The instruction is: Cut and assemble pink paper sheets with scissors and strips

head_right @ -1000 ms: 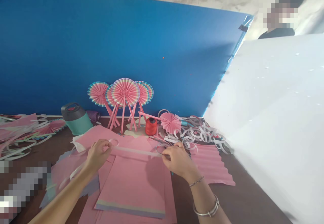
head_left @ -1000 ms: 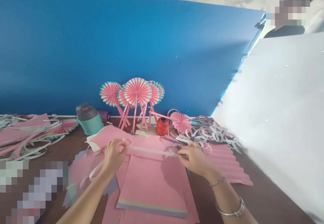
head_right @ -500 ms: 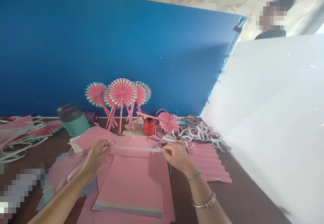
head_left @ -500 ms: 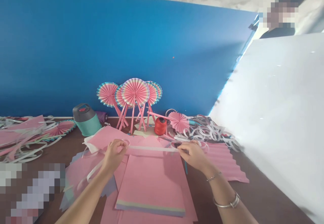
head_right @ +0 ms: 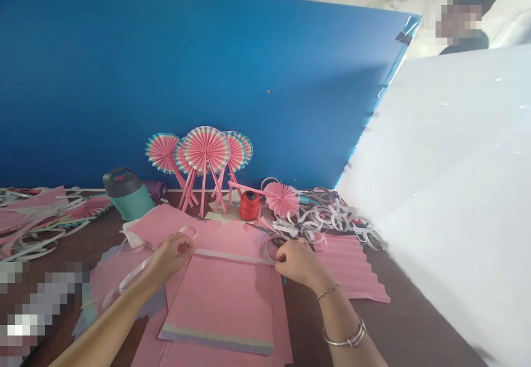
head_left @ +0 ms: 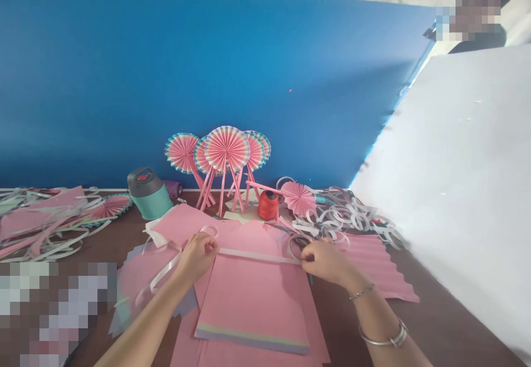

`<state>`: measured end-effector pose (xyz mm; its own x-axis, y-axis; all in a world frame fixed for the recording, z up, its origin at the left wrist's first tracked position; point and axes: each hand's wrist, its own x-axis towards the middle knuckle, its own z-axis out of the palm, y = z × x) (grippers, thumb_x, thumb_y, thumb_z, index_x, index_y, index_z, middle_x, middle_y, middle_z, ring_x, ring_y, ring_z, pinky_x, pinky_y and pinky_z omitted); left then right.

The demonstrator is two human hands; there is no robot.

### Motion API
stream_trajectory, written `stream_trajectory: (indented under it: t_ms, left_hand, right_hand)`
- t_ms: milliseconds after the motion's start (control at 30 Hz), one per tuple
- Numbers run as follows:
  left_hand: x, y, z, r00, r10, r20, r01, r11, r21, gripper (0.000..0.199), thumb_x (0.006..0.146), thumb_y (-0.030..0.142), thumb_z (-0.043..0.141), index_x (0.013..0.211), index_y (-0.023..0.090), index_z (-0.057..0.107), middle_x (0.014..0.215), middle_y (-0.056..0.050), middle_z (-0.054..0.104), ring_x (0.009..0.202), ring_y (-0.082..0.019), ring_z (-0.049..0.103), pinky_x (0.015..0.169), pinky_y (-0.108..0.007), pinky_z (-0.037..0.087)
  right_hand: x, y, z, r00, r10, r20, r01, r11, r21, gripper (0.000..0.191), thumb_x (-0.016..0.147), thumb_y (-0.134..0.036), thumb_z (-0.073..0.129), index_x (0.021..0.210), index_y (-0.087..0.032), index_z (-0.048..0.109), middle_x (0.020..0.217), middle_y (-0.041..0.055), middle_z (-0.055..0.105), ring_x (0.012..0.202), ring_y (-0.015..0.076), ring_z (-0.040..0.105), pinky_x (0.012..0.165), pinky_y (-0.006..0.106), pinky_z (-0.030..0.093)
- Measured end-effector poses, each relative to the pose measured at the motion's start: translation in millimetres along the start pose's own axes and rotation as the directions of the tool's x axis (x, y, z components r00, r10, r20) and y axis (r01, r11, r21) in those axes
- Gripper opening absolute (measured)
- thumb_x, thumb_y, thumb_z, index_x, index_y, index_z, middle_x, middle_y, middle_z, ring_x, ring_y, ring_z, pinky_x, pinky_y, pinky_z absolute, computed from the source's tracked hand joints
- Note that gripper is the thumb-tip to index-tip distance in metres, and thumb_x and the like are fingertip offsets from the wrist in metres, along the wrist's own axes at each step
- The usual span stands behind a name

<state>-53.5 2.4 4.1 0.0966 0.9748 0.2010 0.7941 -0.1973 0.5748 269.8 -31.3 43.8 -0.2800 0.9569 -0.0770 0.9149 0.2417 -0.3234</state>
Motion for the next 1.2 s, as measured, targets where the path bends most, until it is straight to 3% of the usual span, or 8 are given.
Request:
stream_trajectory:
  t_ms: [200, 433, 633, 833, 1067, 1200]
  left_hand:
    - [0, -6, 4.0, 1.0, -0.004, 0.005, 0.004, 0.999, 0.045, 0.012, 0.072, 0.02, 0.048, 0.063, 0.021, 0.057, 0.078, -0.002, 0.063, 0.081, -0.019, 0.057, 0.075, -0.03, 0.042]
    - [1, -8, 4.4, 1.0, -0.003, 0.007, 0.002, 0.997, 0.077, 0.013, 0.072, 0.021, 0.047, 0.063, 0.022, 0.056, 0.078, -0.002, 0.063, 0.081, -0.02, 0.057, 0.074, -0.03, 0.042]
    - [1, -2, -0.3, 0.999, 0.002, -0.047, 0.001, 0.997, 0.075, 0.016, 0.072, 0.025, 0.045, 0.059, 0.022, 0.055, 0.071, -0.002, 0.061, 0.075, -0.02, 0.056, 0.07, -0.03, 0.043]
    - [2, -1, -1.6, 0.996, 0.015, -0.086, -0.014, 1.0, 0.015, 0.015, 0.071, 0.026, 0.047, 0.058, 0.022, 0.053, 0.071, -0.002, 0.063, 0.074, -0.02, 0.058, 0.068, -0.03, 0.044]
    - [3, -2, 0.6, 0.991, 0.025, -0.129, -0.034, 0.997, -0.068, 0.016, 0.071, 0.029, 0.045, 0.059, 0.023, 0.053, 0.074, -0.003, 0.064, 0.078, -0.021, 0.058, 0.074, -0.034, 0.045]
    - [2, 2, 0.2, 0.982, 0.015, -0.189, -0.047, 0.985, -0.166, 0.016, 0.073, 0.033, 0.045, 0.063, 0.023, 0.053, 0.082, -0.005, 0.065, 0.087, -0.023, 0.059, 0.08, -0.036, 0.045]
  right_hand:
    - [0, -4, -2, 0.999, 0.033, 0.028, -0.032, 0.999, -0.034, 0.023, 0.061, -0.015, 0.044, 0.039, -0.019, 0.045, 0.049, -0.0068, 0.02, 0.052, 0.0094, 0.014, 0.08, 0.028, 0.03]
    - [0, -5, -1, 0.999, 0.025, 0.031, -0.025, 0.999, -0.023, 0.024, 0.062, -0.013, 0.044, 0.039, -0.018, 0.04, 0.049, -0.0073, 0.018, 0.053, 0.0094, 0.013, 0.08, 0.028, 0.029]
    - [0, -6, -2, 0.995, 0.003, -0.104, -0.007, 0.999, -0.037, 0.021, 0.069, -0.015, 0.045, 0.049, -0.018, 0.045, 0.048, -0.0062, 0.034, 0.051, 0.0095, 0.023, 0.073, 0.029, 0.031]
    - [0, -6, -4, 0.981, -0.067, -0.183, 0.064, 0.998, -0.02, 0.029, 0.079, -0.017, 0.043, 0.05, -0.018, 0.048, 0.05, -0.0045, 0.046, 0.051, 0.0094, 0.035, 0.071, 0.029, 0.029]
    - [1, -6, -3, 0.964, -0.104, -0.246, 0.11, 0.994, 0.012, 0.031, 0.08, -0.017, 0.042, 0.049, -0.017, 0.044, 0.051, -0.0043, 0.045, 0.054, 0.01, 0.04, 0.07, 0.027, 0.03]
    - [3, -7, -3, 0.934, -0.098, -0.345, 0.132, 0.988, 0.077, 0.032, 0.081, -0.018, 0.041, 0.048, -0.018, 0.043, 0.052, -0.0036, 0.044, 0.055, 0.0107, 0.041, 0.07, 0.028, 0.033]
